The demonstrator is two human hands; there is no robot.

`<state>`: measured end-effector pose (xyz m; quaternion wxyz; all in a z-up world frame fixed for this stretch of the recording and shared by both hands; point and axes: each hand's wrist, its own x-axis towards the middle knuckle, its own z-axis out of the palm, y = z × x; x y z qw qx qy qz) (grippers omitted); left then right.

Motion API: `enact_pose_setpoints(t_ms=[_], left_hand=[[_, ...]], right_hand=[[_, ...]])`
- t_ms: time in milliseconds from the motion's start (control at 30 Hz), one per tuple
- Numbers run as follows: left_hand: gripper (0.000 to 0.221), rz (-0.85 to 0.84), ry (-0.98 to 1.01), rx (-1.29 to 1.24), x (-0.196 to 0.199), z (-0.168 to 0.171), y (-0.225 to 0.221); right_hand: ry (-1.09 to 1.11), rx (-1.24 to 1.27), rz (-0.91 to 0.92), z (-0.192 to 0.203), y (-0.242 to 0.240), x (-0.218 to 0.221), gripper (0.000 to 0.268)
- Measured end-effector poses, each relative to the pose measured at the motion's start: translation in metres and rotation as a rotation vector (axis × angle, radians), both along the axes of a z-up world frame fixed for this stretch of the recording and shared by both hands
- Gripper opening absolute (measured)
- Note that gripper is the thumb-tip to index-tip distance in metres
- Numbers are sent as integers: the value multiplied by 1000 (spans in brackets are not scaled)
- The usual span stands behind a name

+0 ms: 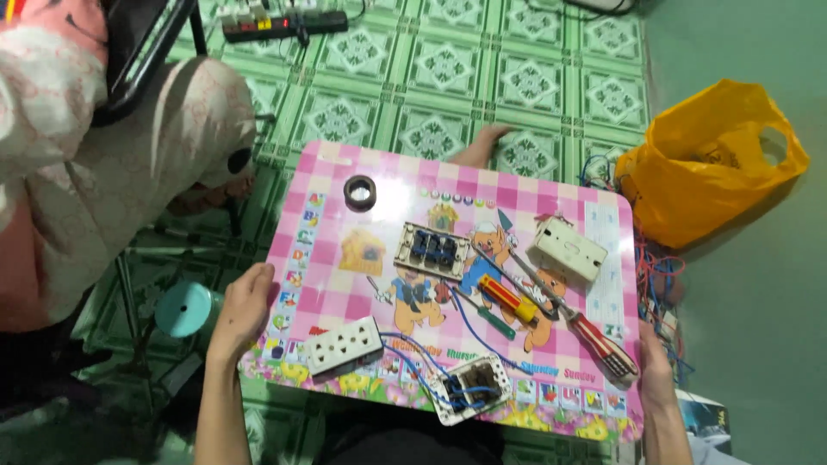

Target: A person is wiring and assembling electrical outlets and components on a small table while sitting on the floor.

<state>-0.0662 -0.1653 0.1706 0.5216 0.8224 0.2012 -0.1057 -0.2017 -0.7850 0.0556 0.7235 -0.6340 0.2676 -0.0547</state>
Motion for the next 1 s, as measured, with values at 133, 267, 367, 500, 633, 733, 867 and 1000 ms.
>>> enact_pose_setpoints(t_ms=[133, 267, 367, 500, 633, 733, 867, 1000], left_hand=[[36, -3, -25, -43, 2, -20, 0], [33, -1, -61, -54, 1, -45, 2], [38, -74, -106, 60, 3, -66, 11], [39, -130, -163, 102, -8, -70, 16], [40, -121, -154, 145, -2, -87, 36], [39, -133, -167, 173, 1, -91, 43], [41, -128, -171, 158, -5, -86, 38], [43, -147, -146, 203, -5, -76, 29]], right_hand=[[-89, 28, 107, -27, -12, -16, 54], [-105, -3, 79, -47, -6, -16, 50], [-114, 14, 85, -52, 3, -12, 48], [-111, -75, -2, -73, 1, -12, 35], [-87, 52, 1, -25, 63, 8, 44], [-102, 66, 52, -39, 54, 17, 54], [-110, 23, 82, -60, 37, 13, 64], [-99, 55, 87, -74, 23, 14, 75]])
